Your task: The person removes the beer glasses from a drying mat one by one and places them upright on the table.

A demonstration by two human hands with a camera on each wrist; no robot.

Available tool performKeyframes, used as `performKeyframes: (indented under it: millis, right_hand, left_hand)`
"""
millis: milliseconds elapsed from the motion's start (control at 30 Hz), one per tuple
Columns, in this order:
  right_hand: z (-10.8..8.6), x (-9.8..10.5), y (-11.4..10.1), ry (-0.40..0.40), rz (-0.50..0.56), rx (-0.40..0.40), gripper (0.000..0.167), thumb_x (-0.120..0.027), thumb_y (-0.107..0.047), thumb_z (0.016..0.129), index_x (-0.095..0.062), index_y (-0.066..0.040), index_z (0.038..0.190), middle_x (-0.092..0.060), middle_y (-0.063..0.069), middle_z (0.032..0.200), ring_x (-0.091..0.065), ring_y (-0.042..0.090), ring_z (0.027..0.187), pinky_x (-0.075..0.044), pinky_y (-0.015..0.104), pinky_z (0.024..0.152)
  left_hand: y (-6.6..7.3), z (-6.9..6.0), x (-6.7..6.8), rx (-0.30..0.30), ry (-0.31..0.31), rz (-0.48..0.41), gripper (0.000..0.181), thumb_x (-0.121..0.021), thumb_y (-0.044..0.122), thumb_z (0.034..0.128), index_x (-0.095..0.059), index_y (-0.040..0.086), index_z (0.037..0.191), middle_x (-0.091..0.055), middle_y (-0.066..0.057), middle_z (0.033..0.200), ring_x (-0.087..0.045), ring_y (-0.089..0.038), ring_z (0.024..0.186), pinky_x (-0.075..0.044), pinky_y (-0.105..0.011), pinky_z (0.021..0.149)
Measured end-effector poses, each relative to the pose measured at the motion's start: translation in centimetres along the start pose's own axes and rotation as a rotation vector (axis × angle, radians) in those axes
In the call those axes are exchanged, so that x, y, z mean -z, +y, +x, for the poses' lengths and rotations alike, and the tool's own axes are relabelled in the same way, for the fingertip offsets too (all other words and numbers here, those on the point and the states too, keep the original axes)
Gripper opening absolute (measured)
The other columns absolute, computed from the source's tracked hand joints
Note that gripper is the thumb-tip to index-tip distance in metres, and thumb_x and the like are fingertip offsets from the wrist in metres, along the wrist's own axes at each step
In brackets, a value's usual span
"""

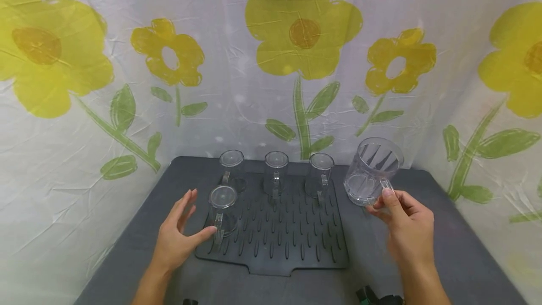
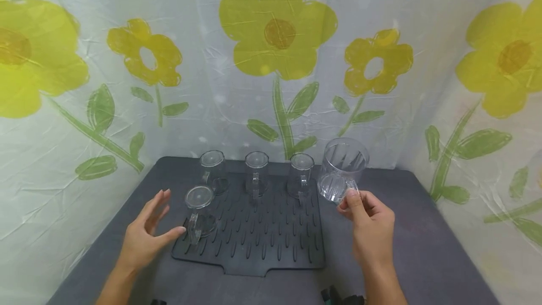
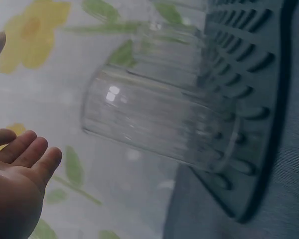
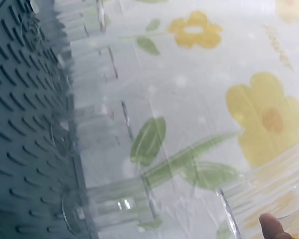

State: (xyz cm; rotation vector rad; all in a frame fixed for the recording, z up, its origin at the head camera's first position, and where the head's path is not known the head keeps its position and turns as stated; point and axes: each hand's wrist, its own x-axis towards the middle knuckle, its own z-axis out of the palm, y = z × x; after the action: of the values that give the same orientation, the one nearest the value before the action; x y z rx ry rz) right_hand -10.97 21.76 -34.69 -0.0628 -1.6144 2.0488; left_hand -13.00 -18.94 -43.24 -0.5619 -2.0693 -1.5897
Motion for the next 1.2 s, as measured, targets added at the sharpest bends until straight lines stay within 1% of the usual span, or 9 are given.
performKeyframes:
  millis: [133,333,400,500,600,667,867,1033,1200]
  right_hand:
    - [0.6,0.7,0.1,0.006,0.008,-0.005,0.032,-0.065,-0.009,0.093,-0.057,0.02,0.082,-0.056,0.013,0.071,-0.057,0.023,0.075,-0.059,0.038,0.07]
    - [1.4,1.5,0.2,0.03,0.022,-0.009,0.031,-0.066,-0.009,0.092,-0.059,0.019,0.082,-0.057,0.012,0.071,-0.058,0.022,0.071,-0.059,0.037,0.068]
    - [1.7,1.8,0.3,0.031,0.016,-0.012,0.031,-0.067,-0.01,0.092,-0.06,0.019,0.082,-0.057,0.012,0.071,-0.058,0.022,0.07,-0.059,0.037,0.067]
    - [2.2,2.4,0.4,0.031,-0.004,-0.029,0.033,-0.067,-0.012,0.092,-0.06,0.019,0.084,-0.057,0.011,0.072,-0.059,0.022,0.07,-0.058,0.038,0.068]
    - [2.6,3.1,0.5,0.034,-0.02,-0.05,0.034,-0.068,-0.015,0.091,-0.06,0.018,0.085,-0.057,0.011,0.073,-0.06,0.022,0.072,-0.058,0.038,0.069]
    - [2.9,3.5,0.6,0.042,-0.025,-0.057,0.035,-0.068,-0.016,0.091,-0.06,0.018,0.086,-0.057,0.01,0.073,-0.059,0.021,0.072,-0.058,0.038,0.068]
    - [3.8,4.7,0.7,0.043,-0.021,-0.069,0.034,-0.069,-0.017,0.091,-0.061,0.015,0.081,-0.057,0.01,0.075,-0.057,0.024,0.081,-0.058,0.038,0.067]
    - [4.4,5.7,0.8,0.017,-0.006,-0.073,0.033,-0.068,-0.017,0.092,-0.061,0.013,0.079,-0.057,0.009,0.075,-0.054,0.024,0.093,-0.059,0.037,0.068]
    - [5.2,6.4,1.0,0.009,0.019,-0.073,0.032,-0.067,-0.016,0.092,-0.062,0.013,0.081,-0.057,0.009,0.077,-0.056,0.023,0.088,-0.059,0.037,0.067]
  left_hand:
    - [-1.2,-0.7,0.2,0.053,-0.009,-0.002,0.101,-0.083,-0.011,0.0678,-0.026,0.0,0.151,-0.035,-0.014,0.148,-0.033,-0.014,0.136,-0.032,-0.024,0.107]
    - [-3.2,-1.8,0.6,0.124,-0.056,0.031,0.105,-0.085,-0.003,0.069,-0.022,0.0,0.152,-0.032,-0.015,0.149,-0.03,-0.01,0.137,-0.031,-0.02,0.105]
    - [-3.9,-2.1,0.6,0.148,-0.065,0.049,0.105,-0.086,0.0,0.0696,-0.021,-0.001,0.152,-0.031,-0.015,0.15,-0.03,-0.014,0.138,-0.031,-0.019,0.105]
    - [-4.8,-2.7,0.7,0.184,-0.064,0.074,0.105,-0.087,0.002,0.0691,-0.021,-0.003,0.151,-0.032,-0.017,0.149,-0.029,-0.028,0.137,-0.031,-0.016,0.104]
    - [-5.7,-3.3,0.9,0.238,-0.075,0.099,0.104,-0.087,0.006,0.0694,-0.022,-0.006,0.15,-0.032,-0.02,0.149,-0.028,-0.037,0.136,-0.031,-0.014,0.102]
    - [-6.3,-3.6,0.9,0.273,-0.086,0.111,0.103,-0.087,0.008,0.07,-0.024,-0.007,0.149,-0.032,-0.023,0.148,-0.028,-0.039,0.135,-0.031,-0.018,0.104]
    - [-8.0,-4.4,0.7,0.383,-0.112,0.129,0.1,-0.087,0.013,0.0723,-0.024,-0.014,0.145,-0.031,-0.03,0.146,-0.029,-0.043,0.135,-0.03,-0.038,0.105]
    - [-9.0,-4.8,0.2,0.436,-0.152,0.14,0.1,-0.087,0.014,0.0715,-0.025,-0.016,0.144,-0.031,-0.032,0.146,-0.029,-0.044,0.135,-0.029,-0.041,0.106]
    - [-9.4,-4.9,-0.1,0.491,-0.191,0.216,0.103,-0.089,0.02,0.0687,-0.028,-0.014,0.144,-0.031,-0.031,0.146,-0.03,-0.043,0.135,-0.028,-0.046,0.108]
